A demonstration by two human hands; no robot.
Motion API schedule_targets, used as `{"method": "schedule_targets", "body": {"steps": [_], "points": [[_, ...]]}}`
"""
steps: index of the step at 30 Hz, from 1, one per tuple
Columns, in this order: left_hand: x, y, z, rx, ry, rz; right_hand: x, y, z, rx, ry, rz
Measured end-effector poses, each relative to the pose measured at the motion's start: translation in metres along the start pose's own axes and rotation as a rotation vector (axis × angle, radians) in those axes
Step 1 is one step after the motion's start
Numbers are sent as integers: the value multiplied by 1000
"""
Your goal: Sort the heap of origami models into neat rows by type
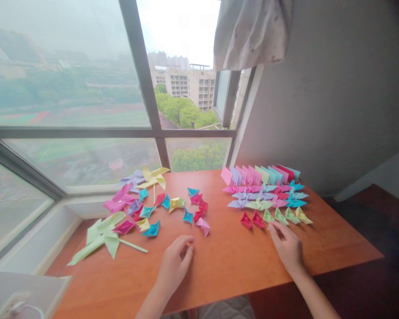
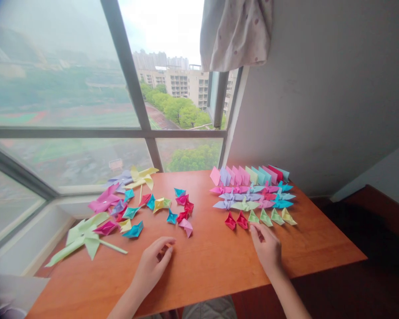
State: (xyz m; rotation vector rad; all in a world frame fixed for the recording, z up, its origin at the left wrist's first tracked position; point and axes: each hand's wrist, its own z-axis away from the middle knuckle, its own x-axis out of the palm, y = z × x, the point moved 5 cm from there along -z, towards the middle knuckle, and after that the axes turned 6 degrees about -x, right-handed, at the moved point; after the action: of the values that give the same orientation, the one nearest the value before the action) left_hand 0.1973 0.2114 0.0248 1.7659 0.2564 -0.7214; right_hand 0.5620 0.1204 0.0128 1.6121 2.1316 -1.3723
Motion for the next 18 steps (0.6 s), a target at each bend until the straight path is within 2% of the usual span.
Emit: {"method": "schedule_targets", "body": {"steps": [4, 9, 13, 18], "points": [[2, 0, 2, 34, -4, -27, 60, -66, 9, -136, -263, -161], [4, -1, 6, 51, -32, -36, 113, -128, 13, -213, -420, -141], [4, -1, 7, 46, -34, -25, 135, -158, 8, -237, -454, -83], [4, -3, 7, 23, -13, 11, 143, -160, 5, -124, -463, -161]]}}
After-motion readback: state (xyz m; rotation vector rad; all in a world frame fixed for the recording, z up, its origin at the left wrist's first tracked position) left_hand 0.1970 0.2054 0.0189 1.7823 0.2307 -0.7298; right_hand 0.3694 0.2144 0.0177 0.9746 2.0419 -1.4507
